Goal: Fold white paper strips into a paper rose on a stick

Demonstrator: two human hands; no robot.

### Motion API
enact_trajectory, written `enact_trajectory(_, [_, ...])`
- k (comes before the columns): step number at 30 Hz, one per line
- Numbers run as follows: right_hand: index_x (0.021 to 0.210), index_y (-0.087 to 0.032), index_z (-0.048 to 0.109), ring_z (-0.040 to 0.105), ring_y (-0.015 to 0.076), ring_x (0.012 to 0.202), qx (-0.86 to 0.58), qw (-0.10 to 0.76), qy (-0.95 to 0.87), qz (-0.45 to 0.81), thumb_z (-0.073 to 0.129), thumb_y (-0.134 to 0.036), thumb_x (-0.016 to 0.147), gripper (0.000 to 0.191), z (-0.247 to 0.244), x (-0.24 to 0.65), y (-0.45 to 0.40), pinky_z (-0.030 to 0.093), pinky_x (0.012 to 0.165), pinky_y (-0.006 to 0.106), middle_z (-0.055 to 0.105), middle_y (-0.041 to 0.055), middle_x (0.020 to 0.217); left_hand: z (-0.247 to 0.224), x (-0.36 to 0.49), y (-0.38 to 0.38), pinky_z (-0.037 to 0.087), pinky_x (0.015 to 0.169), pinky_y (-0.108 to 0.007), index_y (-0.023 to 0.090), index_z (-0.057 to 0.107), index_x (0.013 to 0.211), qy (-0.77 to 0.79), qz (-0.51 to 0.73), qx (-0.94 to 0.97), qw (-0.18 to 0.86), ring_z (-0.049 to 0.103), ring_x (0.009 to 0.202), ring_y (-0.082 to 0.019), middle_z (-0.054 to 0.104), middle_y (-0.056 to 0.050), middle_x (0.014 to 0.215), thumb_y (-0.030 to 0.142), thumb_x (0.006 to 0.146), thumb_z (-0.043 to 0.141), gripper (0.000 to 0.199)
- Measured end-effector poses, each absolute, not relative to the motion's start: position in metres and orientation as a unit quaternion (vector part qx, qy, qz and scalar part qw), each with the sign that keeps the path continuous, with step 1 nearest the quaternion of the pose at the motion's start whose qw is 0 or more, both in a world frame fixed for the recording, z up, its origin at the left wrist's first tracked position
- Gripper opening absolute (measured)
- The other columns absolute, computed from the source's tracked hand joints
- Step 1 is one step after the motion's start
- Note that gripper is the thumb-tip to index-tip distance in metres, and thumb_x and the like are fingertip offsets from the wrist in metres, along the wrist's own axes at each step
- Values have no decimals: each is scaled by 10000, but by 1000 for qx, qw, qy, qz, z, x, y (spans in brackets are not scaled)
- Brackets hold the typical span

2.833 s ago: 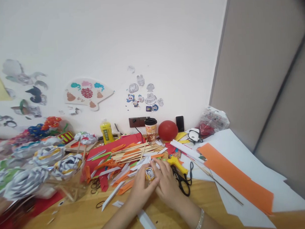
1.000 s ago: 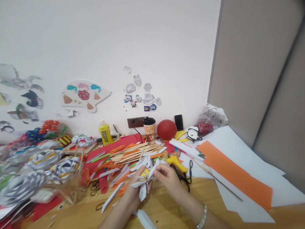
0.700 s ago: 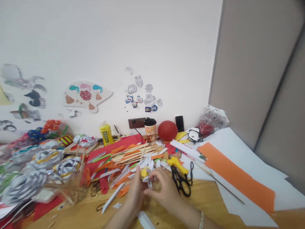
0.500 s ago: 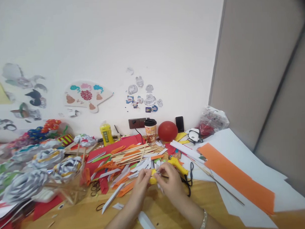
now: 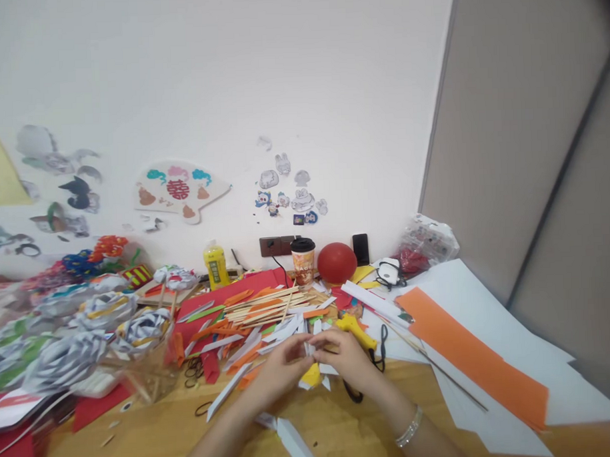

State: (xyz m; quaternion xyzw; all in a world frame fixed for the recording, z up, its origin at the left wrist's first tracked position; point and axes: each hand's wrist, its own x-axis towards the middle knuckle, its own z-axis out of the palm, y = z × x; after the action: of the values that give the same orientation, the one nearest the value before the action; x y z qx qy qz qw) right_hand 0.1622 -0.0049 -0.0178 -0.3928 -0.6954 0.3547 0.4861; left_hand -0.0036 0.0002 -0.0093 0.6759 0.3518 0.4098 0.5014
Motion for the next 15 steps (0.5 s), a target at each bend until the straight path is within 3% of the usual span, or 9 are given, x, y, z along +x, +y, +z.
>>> enact_trajectory(4, [829, -182, 655, 607, 183, 781, -383, 505, -670, 387, 590, -203, 736, 114, -16, 164, -2, 470, 709, 290, 653, 32, 819, -6, 1, -5, 425, 765, -306, 201, 663, 899, 409, 453, 698, 375, 565, 828, -215, 666, -60, 883, 220, 681, 623, 222])
enact_trajectory(7, [788, -185, 656, 593, 176, 773, -394, 503, -700, 321, 582, -199, 750, 84, -11, 163, -5, 450, 714, 287, 648, 23, 785, -1, 2, -7, 428, 715, -301, 205, 678, 767, 427, 471, 714, 294, 571, 759, -214, 667, -45, 776, 215, 675, 614, 113])
enact_trajectory(15, [846, -205, 622, 524, 185, 848, -399, 498, -758, 137, 560, -113, 754, 145, -10, 154, -17, 402, 758, 305, 611, 31, 845, -3, 2, -8, 421, 723, -335, 220, 707, 686, 456, 502, 674, 291, 596, 735, -243, 698, -56, 732, 202, 590, 692, 99])
